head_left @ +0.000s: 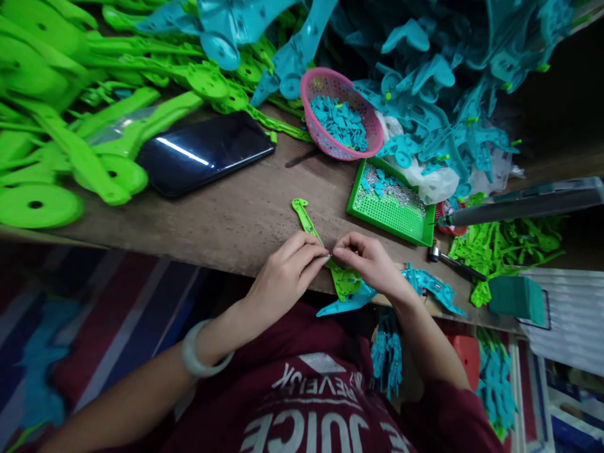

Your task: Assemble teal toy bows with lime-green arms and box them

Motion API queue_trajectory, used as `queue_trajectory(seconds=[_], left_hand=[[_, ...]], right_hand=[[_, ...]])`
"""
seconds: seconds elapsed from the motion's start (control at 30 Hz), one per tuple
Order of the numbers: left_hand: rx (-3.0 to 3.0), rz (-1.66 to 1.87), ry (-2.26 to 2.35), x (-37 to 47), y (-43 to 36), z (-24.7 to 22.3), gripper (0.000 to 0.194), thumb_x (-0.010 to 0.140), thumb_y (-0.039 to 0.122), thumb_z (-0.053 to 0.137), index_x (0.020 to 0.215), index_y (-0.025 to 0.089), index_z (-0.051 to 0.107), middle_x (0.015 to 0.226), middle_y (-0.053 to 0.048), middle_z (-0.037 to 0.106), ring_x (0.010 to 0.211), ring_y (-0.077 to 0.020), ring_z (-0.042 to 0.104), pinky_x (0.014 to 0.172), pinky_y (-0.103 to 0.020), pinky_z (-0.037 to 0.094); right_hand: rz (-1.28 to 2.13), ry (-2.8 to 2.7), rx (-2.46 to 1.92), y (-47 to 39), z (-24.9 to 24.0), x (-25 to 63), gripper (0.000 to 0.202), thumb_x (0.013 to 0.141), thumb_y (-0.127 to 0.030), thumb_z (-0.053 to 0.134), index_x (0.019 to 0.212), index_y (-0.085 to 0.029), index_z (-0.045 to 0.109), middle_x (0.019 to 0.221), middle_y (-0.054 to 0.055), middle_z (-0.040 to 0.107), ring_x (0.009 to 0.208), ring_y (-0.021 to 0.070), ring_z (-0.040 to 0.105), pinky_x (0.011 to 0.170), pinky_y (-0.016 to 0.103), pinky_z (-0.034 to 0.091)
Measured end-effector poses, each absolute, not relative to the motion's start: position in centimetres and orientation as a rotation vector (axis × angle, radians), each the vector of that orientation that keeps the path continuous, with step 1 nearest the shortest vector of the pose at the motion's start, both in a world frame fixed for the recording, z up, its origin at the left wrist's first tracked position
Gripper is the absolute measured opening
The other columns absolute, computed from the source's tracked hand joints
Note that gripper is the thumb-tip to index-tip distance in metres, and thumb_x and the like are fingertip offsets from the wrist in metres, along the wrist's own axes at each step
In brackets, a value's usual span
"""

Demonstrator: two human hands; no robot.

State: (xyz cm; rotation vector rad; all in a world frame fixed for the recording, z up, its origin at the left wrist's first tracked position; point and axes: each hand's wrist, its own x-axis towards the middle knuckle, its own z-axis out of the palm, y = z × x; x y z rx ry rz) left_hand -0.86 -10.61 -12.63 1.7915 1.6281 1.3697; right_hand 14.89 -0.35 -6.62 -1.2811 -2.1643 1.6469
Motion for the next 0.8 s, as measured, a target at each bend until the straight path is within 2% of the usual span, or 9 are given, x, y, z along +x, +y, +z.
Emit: queue_trajectory(seconds=[0.17, 0.37, 0.5, 0.67, 0.8], left_hand=[[2.03, 1.364, 1.69, -1.09, -10.64, -12.55, 0.015, 0.101, 0.014, 0.05, 0.102, 0.017, 0.064, 0.101, -0.008, 0.067, 0.091, -0.0187, 0.067, 0.081, -0.033, 0.057], [2.344, 1.217, 1.74, -1.44, -10.83, -12.3, 0.017, 0.099, 0.008, 0.047, 0.1, 0.014, 0.063, 0.1, -0.011, 0.068, 0.09, -0.0224, 0.065, 0.079, -0.035, 0.054], [2.19, 1.16, 1.712, -1.34, -10.88, -11.88, 0.017, 0.101, 0.012, 0.044, 0.1, 0.015, 0.061, 0.102, -0.01, 0.064, 0.091, -0.0219, 0.065, 0.08, -0.034, 0.054], [1.831, 1.212, 1.618, -1.19, -10.81, -11.76, 0.014, 0.1, 0.014, 0.045, 0.094, 0.017, 0.057, 0.098, -0.006, 0.06, 0.089, -0.0191, 0.064, 0.078, -0.032, 0.053], [1.701, 1.165, 1.611, -1.12, -10.64, -12.31, 0.012, 0.098, 0.016, 0.047, 0.089, 0.018, 0.055, 0.095, -0.004, 0.058, 0.083, -0.0182, 0.063, 0.074, -0.031, 0.052]], right_hand=[[1.841, -1.988, -1.343, -0.2, -6.97, 14.79, 0.024, 0.077, -0.041, 0.069, 0.081, -0.017, 0.067, 0.072, -0.002, 0.062, 0.065, 0.01, 0.049, 0.061, 0.024, 0.039], [1.951, -1.893, -1.366, 0.16, -7.29, 14.3, 0.032, 0.068, -0.045, 0.078, 0.073, -0.017, 0.065, 0.062, -0.005, 0.054, 0.057, 0.0078, 0.04, 0.056, 0.023, 0.032], [1.876, -2.032, -1.279, 0.17, -7.28, 14.01, 0.029, 0.075, -0.045, 0.072, 0.073, -0.018, 0.061, 0.06, -0.006, 0.047, 0.057, 0.0083, 0.037, 0.055, 0.024, 0.03], [1.466, -2.362, -0.945, -0.44, -7.13, 14.17, 0.013, 0.088, -0.026, 0.06, 0.078, -0.019, 0.059, 0.076, -0.001, 0.056, 0.071, 0.012, 0.049, 0.067, 0.026, 0.041], [1.257, -2.474, -0.816, -0.69, -7.37, 14.76, 0.015, 0.095, -0.025, 0.057, 0.082, -0.019, 0.063, 0.081, 0.001, 0.059, 0.077, 0.0141, 0.055, 0.072, 0.027, 0.043]])
